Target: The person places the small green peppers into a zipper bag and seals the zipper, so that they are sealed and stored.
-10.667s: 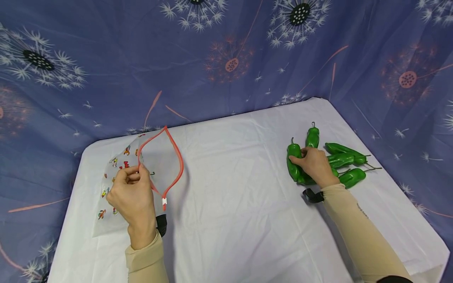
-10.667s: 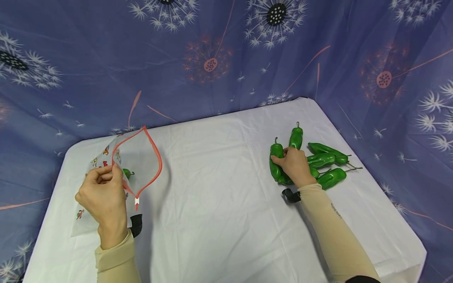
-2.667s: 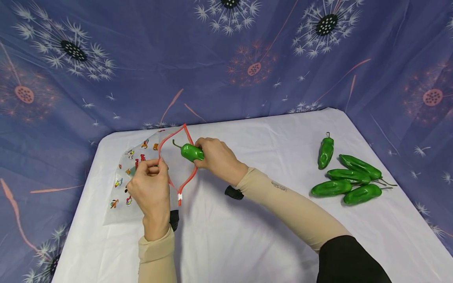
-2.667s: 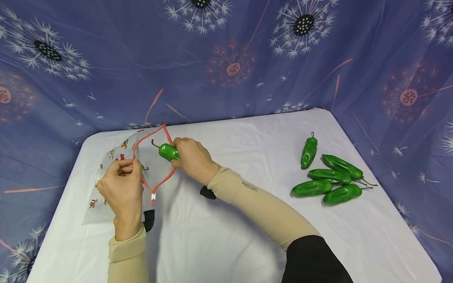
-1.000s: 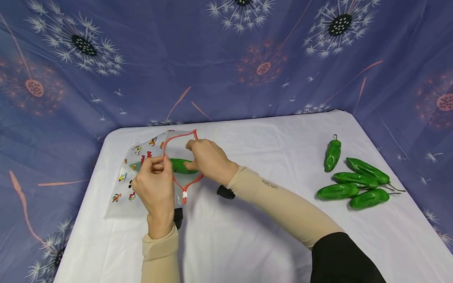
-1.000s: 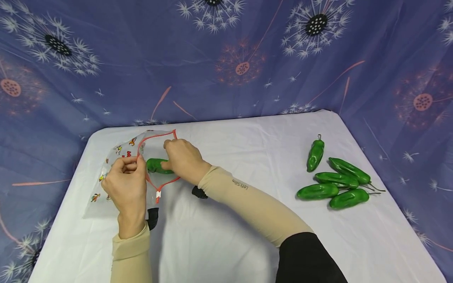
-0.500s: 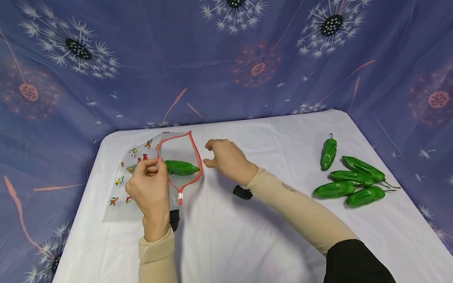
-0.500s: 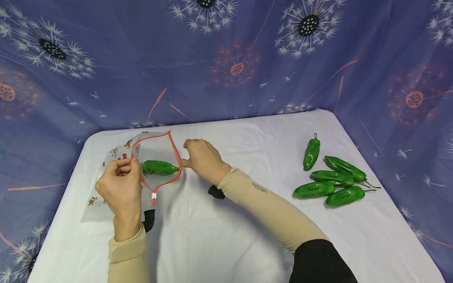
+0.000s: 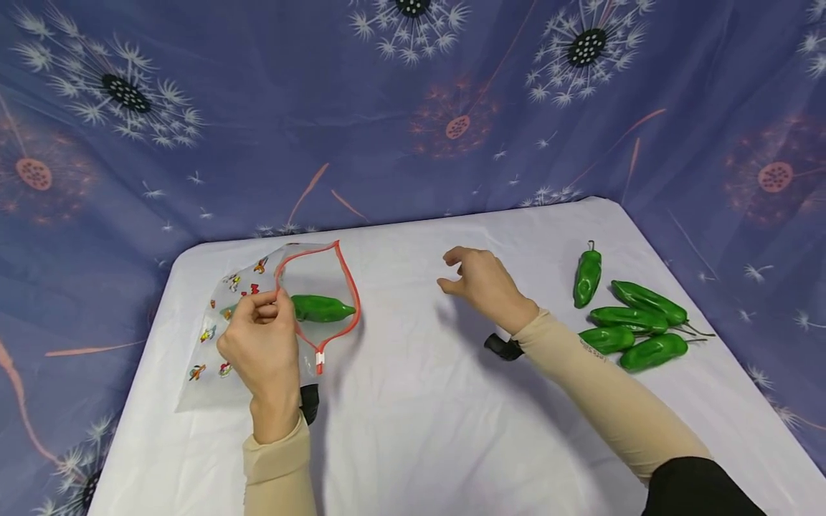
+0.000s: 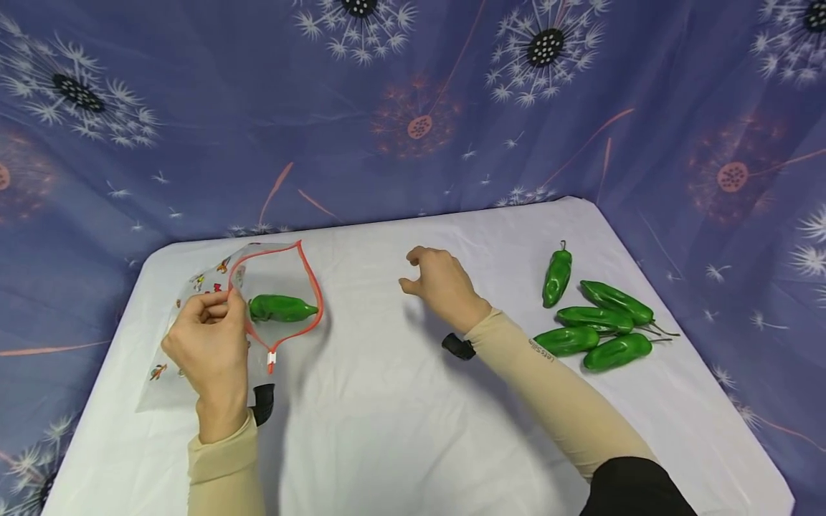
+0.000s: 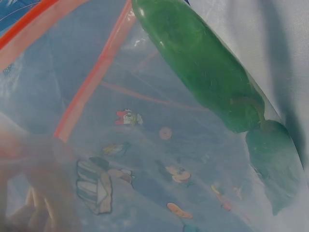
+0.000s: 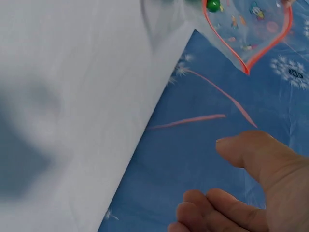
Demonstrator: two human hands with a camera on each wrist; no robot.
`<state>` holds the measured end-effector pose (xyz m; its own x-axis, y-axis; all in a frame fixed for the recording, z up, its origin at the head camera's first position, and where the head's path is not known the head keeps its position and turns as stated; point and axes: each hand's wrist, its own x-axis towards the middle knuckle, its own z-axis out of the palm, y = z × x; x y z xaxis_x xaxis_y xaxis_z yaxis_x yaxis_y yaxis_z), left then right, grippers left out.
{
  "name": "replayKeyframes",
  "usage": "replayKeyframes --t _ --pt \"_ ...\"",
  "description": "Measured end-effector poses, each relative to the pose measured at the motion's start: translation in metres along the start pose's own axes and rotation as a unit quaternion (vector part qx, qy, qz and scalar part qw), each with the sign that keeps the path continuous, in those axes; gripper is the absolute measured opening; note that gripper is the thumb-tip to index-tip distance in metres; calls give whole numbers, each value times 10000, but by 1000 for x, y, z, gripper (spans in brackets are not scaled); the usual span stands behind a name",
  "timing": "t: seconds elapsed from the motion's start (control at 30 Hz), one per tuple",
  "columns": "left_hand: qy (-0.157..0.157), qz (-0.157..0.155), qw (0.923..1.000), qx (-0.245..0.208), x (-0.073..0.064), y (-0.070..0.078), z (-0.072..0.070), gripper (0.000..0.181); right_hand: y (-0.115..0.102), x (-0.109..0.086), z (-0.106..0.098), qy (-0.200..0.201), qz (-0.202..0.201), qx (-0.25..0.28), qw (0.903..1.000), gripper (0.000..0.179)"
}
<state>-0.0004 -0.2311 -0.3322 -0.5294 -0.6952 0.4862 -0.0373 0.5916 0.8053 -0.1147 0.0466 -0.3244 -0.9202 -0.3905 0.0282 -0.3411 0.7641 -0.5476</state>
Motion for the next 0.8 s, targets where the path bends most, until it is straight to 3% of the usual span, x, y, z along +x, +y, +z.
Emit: replayKeyframes --t 0.2,0.4,0.8 --pt "4 -26 10000 -6 0 -1 0 11 11 -6 -16 345 -26 32 9994 42" --pt "1 22 10000 -25 0 -1 1 12 33 -18 -31 360 145 78 9992 44" --pt "-60 -12 10000 -45 0 -1 -1 12 93 -64 -56 712 526 -152 9960 43"
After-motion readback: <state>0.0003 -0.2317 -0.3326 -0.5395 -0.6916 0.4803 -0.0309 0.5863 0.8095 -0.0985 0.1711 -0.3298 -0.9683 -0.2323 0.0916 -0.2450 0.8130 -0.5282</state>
